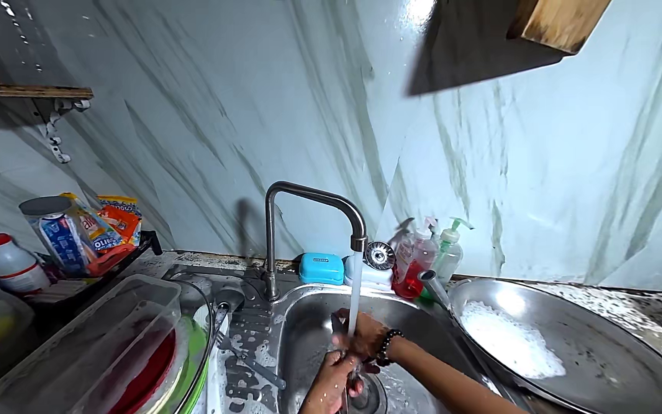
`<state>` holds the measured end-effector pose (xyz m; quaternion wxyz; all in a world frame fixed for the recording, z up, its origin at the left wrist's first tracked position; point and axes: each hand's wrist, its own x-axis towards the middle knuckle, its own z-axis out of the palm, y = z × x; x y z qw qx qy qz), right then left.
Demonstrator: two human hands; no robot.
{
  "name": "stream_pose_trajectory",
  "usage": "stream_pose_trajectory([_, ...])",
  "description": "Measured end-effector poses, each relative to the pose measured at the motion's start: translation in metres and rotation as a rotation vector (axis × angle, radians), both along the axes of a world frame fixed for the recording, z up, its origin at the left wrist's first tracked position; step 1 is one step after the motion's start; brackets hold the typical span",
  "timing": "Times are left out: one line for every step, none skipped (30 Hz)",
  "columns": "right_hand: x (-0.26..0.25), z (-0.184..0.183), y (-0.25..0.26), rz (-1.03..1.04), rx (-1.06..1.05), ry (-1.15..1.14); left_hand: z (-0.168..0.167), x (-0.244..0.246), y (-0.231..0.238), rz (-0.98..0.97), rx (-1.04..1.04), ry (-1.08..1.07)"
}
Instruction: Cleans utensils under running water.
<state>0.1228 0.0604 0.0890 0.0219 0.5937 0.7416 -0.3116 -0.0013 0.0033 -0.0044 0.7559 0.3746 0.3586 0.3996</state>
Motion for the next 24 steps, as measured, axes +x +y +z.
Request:
stream_pose_trajectory([0.005, 0.003, 0.002, 0.061, -0.021, 0.007, 0.002, -0.001, 0.000, 0.000, -0.016, -0.039])
stream_pose_trajectory([0.008, 0.011, 0.002, 0.099, -0.021, -0.015, 0.004, -0.002, 0.000, -0.015, -0.025, -0.066])
stream_pose_trajectory([0.009, 0.019, 0.002, 0.096, 0.008, -0.038, 0.005, -0.002, 0.000, -0.026, -0.023, -0.085])
stream_pose_trajectory([0.008, 0.025, 0.002, 0.057, 0.045, -0.057, 0.006, -0.003, 0.000, -0.029, -0.002, -0.106])
stream_pose_trajectory([0.004, 0.030, 0.001, -0.013, 0.081, -0.087, 0.007, -0.003, 0.000, -0.035, 0.024, -0.128])
stream_pose_trajectory([-0.002, 0.033, 0.000, -0.095, 0.095, -0.138, 0.008, -0.004, -0.001, -0.025, 0.042, -0.144])
stream_pose_trajectory([-0.009, 0.037, -0.002, -0.169, 0.091, -0.195, 0.008, -0.003, -0.003, -0.014, 0.049, -0.144])
stream_pose_trajectory([-0.016, 0.038, -0.003, -0.221, 0.079, -0.248, 0.008, -0.002, -0.003, 0.003, 0.048, -0.135])
stream_pose_trajectory([-0.020, 0.040, -0.004, -0.239, 0.063, -0.290, 0.007, 0.000, -0.003, 0.026, 0.041, -0.126])
stream_pose_trajectory([-0.023, 0.040, -0.006, -0.224, 0.040, -0.323, 0.006, 0.002, -0.003, 0.053, 0.036, -0.112])
stream_pose_trajectory([-0.025, 0.039, -0.008, -0.183, 0.015, -0.333, 0.005, 0.003, -0.002, 0.082, 0.040, -0.084])
stream_pose_trajectory([-0.026, 0.036, -0.010, -0.138, 0.001, -0.314, 0.005, 0.003, -0.002, 0.115, 0.052, -0.050])
stream_pose_trajectory([-0.027, 0.034, -0.012, -0.106, -0.014, -0.286, 0.005, 0.004, -0.002, 0.148, 0.068, -0.020])
stream_pose_trajectory([-0.030, 0.035, -0.015, -0.096, -0.021, -0.253, 0.005, 0.005, -0.003, 0.173, 0.086, -0.001])
stream_pose_trajectory([-0.032, 0.039, -0.019, -0.099, -0.015, -0.231, 0.004, 0.006, -0.006, 0.171, 0.101, 0.001])
stream_pose_trajectory([-0.035, 0.042, -0.021, -0.113, 0.002, -0.219, 0.003, 0.006, -0.007, 0.164, 0.115, -0.008])
stream_pose_trajectory([-0.037, 0.045, -0.022, -0.111, 0.029, -0.228, 0.003, 0.007, -0.007, 0.158, 0.131, -0.019])
stream_pose_trajectory([-0.040, 0.046, -0.024, -0.083, 0.069, -0.263, 0.002, 0.007, -0.007, 0.135, 0.136, -0.026])
stream_pose_trajectory([-0.043, 0.047, -0.026, -0.061, 0.090, -0.306, 0.002, 0.007, -0.007, 0.112, 0.130, -0.022])
stream_pose_trajectory([-0.045, 0.046, -0.027, -0.048, 0.099, -0.342, 0.004, 0.007, -0.008, 0.111, 0.123, -0.013])
stream_pose_trajectory([-0.047, 0.043, -0.029, -0.044, 0.092, -0.359, 0.003, 0.008, -0.008, 0.131, 0.122, -0.009])
stream_pose_trajectory([-0.047, 0.038, -0.029, -0.040, 0.076, -0.360, 0.002, 0.008, -0.008, 0.161, 0.125, -0.006])
stream_pose_trajectory([-0.047, 0.032, -0.028, -0.040, 0.046, -0.348, 0.000, 0.008, -0.007, 0.197, 0.116, 0.009])
stream_pose_trajectory([-0.046, 0.026, -0.027, -0.037, 0.009, -0.325, 0.000, 0.007, -0.006, 0.218, 0.107, 0.049])
